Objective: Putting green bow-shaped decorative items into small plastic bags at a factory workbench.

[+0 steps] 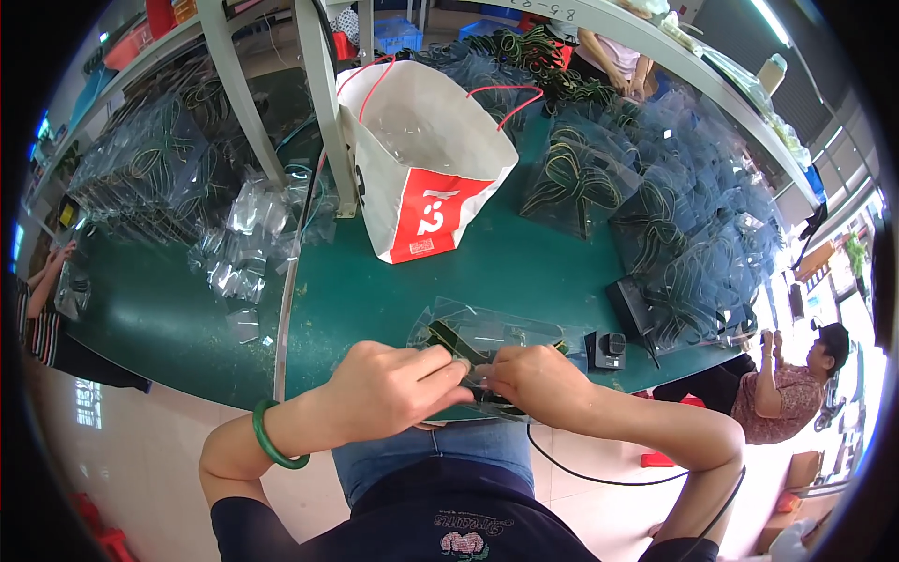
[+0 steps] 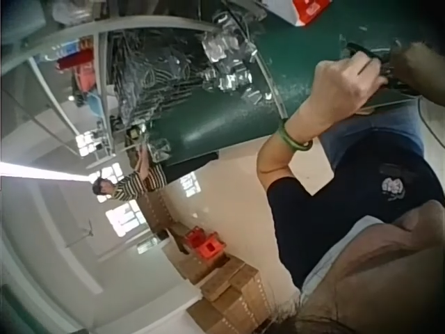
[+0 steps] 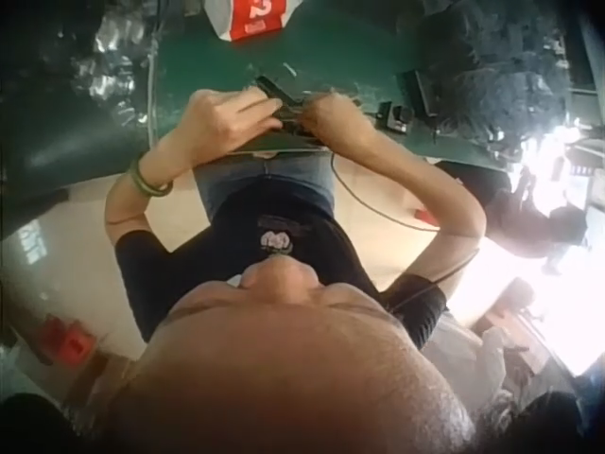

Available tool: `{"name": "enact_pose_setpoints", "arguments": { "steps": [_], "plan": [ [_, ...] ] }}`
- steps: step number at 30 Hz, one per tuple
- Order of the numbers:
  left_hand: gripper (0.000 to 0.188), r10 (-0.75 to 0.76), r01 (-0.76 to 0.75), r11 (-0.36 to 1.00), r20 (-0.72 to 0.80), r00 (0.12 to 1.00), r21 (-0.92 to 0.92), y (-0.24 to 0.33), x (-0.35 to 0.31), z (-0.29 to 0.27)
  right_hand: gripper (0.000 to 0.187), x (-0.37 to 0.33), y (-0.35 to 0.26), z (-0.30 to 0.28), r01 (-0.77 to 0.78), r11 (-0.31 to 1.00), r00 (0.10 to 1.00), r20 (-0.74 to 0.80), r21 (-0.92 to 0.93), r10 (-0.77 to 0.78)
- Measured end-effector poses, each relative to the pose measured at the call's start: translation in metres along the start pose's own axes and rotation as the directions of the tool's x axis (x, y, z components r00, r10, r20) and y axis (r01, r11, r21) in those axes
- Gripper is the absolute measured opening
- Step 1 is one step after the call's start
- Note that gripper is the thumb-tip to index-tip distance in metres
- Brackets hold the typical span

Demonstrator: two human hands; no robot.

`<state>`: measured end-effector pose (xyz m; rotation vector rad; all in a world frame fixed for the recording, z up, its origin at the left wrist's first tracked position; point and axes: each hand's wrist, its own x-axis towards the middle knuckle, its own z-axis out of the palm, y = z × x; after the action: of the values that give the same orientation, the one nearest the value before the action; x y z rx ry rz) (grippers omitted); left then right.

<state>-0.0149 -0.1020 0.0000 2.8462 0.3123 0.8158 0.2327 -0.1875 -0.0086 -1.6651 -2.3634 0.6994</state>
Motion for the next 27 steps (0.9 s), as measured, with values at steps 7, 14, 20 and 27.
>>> {"name": "enact_pose_setpoints", "arguments": {
  "steps": [7, 14, 20, 27],
  "plan": [
    [0.022, 0.035, -0.024, 0.994, 0.097, 0.995, -0.110, -0.007, 0.012, 0.000, 0.021, -0.006, 0.008, 0.018, 0.129, 0.986, 0.987, -0.108, 0.110, -0.117],
    [0.024, 0.070, -0.029, 0.989, 0.291, 0.954, -0.145, -0.016, 0.015, 0.001, 0.021, 0.005, 0.005, 0.020, 0.190, 0.938, 0.981, 0.019, -0.291, -0.193],
    [0.030, 0.042, 0.023, 0.991, 0.484, 0.874, -0.128, -0.013, 0.023, -0.001, 0.017, -0.004, 0.017, -0.033, 0.268, 0.963, 0.961, 0.082, -0.023, -0.266],
    [0.036, -0.040, 0.085, 0.994, 0.503, 0.863, -0.068, -0.007, 0.018, 0.000, 0.017, 0.021, 0.006, -0.039, 0.036, 0.999, 0.999, -0.036, 0.025, -0.036]
  ]
}}
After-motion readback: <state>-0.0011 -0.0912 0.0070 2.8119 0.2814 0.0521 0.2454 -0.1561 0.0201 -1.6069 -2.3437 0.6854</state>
